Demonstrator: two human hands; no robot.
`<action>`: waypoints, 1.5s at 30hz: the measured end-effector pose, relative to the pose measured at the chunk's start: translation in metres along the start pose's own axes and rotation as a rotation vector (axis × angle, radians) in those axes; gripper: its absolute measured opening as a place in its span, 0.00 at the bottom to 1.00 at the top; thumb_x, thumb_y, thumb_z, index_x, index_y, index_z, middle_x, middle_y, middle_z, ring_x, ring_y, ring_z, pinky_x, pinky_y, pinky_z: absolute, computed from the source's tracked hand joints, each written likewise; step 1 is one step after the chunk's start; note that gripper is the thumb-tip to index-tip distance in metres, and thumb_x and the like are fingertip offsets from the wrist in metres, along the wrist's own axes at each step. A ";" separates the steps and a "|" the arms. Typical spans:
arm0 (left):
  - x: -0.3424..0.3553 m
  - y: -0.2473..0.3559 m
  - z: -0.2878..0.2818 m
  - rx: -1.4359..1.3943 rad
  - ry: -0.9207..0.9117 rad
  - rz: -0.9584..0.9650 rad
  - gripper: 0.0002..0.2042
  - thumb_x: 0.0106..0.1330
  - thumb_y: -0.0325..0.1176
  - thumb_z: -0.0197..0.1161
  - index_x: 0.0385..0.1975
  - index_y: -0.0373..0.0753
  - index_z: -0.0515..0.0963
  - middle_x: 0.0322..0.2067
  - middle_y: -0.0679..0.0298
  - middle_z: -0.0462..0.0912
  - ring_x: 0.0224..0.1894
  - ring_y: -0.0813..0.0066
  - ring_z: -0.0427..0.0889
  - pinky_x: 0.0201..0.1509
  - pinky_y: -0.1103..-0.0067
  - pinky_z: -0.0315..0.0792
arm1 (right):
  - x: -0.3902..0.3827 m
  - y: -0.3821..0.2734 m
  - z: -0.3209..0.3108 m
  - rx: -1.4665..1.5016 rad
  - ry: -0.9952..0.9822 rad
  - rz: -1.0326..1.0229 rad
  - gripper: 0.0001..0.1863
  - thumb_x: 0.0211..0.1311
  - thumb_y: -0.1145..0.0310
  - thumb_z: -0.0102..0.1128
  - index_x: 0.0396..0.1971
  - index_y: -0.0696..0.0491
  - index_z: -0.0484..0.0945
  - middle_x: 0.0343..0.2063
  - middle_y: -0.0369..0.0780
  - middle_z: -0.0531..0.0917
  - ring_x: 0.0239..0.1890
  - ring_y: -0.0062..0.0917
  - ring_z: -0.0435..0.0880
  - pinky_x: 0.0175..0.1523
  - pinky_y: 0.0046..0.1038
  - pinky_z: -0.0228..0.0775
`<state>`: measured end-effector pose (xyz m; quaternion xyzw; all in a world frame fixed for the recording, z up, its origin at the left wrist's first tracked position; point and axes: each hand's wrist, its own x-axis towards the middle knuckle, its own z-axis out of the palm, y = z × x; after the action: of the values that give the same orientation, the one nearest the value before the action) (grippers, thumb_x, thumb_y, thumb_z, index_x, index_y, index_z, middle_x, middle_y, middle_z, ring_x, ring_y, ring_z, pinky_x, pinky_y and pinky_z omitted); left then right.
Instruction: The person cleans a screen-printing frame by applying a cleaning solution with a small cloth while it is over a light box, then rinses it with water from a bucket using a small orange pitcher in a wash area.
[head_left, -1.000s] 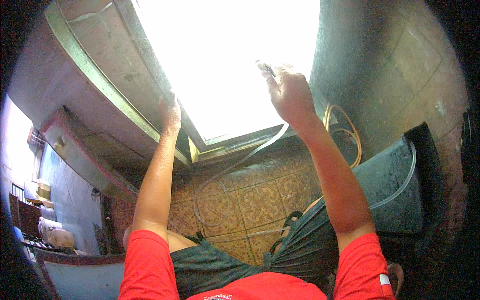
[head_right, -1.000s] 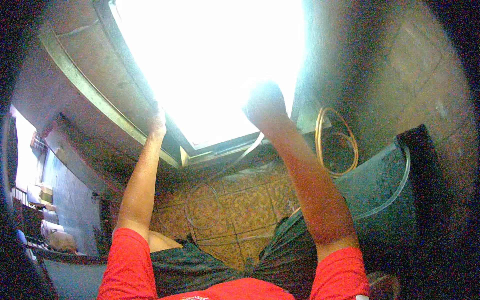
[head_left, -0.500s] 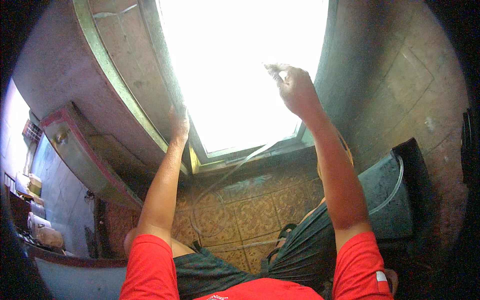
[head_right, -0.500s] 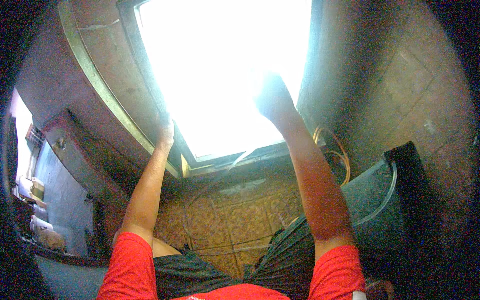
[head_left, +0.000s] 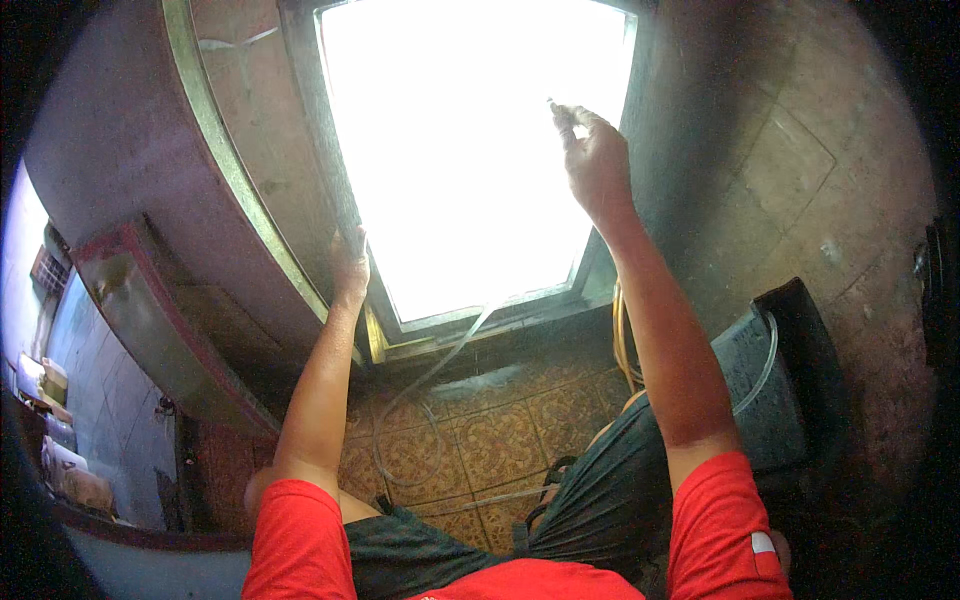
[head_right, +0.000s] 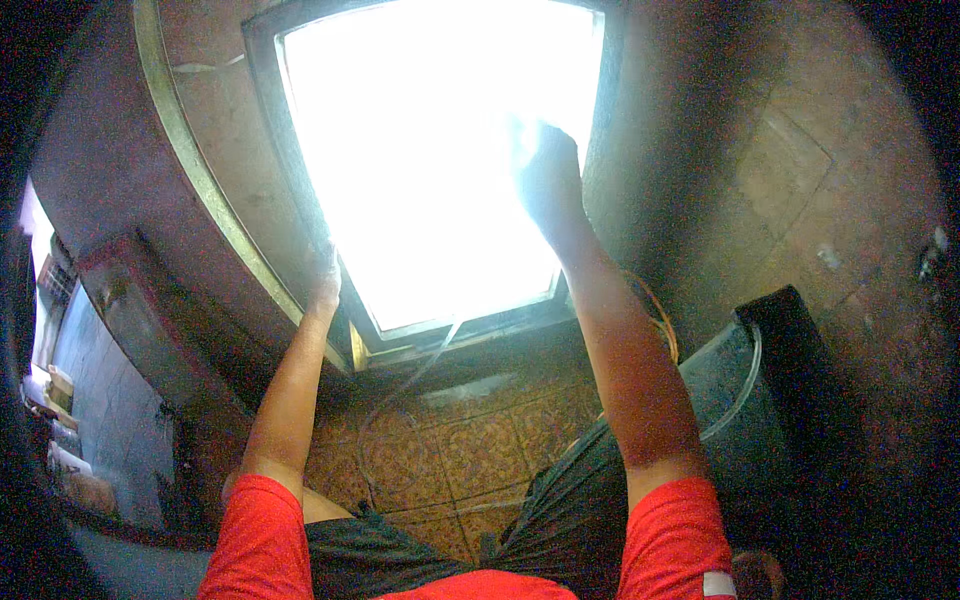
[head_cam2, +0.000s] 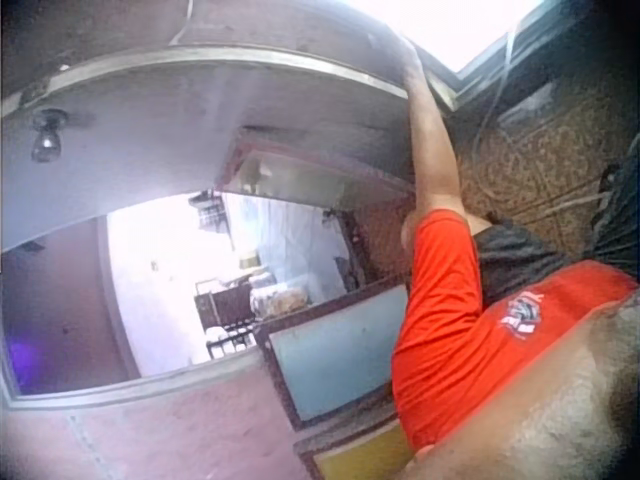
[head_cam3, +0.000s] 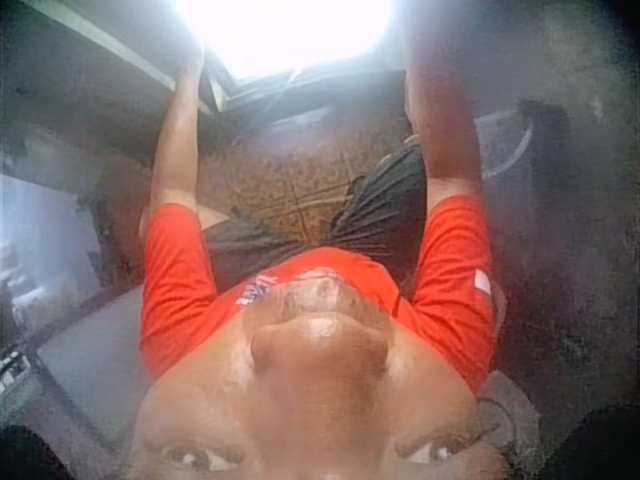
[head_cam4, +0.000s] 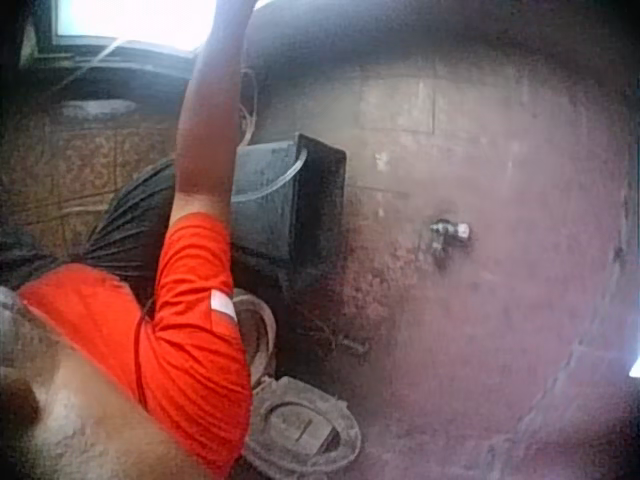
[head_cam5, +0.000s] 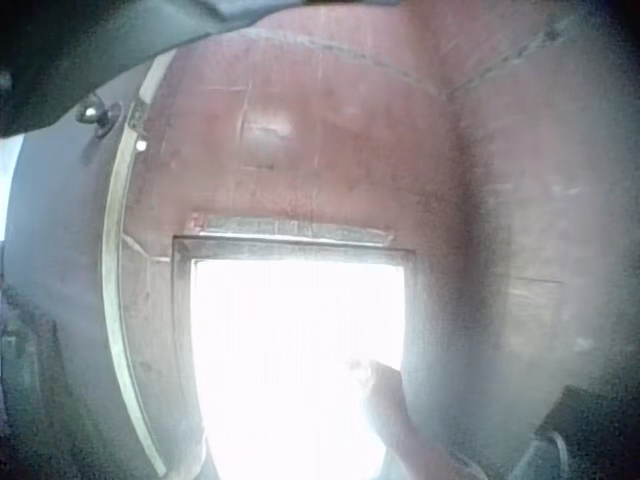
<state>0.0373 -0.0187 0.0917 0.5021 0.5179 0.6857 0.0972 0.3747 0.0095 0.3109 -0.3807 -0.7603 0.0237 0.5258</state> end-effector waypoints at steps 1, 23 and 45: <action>-0.001 0.002 0.002 -0.009 0.009 0.017 0.23 0.63 0.55 0.55 0.27 0.37 0.69 0.24 0.71 0.67 0.28 0.79 0.63 0.31 0.76 0.62 | 0.001 0.002 -0.002 -0.020 0.057 -0.023 0.18 0.65 0.61 0.53 0.44 0.61 0.76 0.32 0.47 0.82 0.21 0.22 0.80 0.28 0.25 0.71; -0.002 -0.013 0.022 0.027 0.058 0.020 0.21 0.65 0.53 0.55 0.31 0.36 0.70 0.24 0.68 0.67 0.27 0.78 0.66 0.33 0.76 0.66 | -0.036 -0.026 0.033 0.129 -0.213 -0.172 0.18 0.66 0.58 0.50 0.43 0.58 0.78 0.34 0.44 0.82 0.21 0.19 0.76 0.29 0.24 0.70; 0.008 -0.025 0.006 0.022 0.089 0.046 0.22 0.62 0.53 0.57 0.29 0.35 0.70 0.25 0.67 0.65 0.28 0.76 0.66 0.33 0.74 0.64 | 0.023 -0.024 0.069 -0.028 -0.210 0.007 0.22 0.68 0.55 0.46 0.48 0.57 0.75 0.45 0.46 0.79 0.43 0.32 0.81 0.45 0.32 0.76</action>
<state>0.0290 0.0011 0.0762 0.4840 0.5173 0.7038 0.0528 0.3018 0.0314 0.3089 -0.3863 -0.8102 0.0547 0.4375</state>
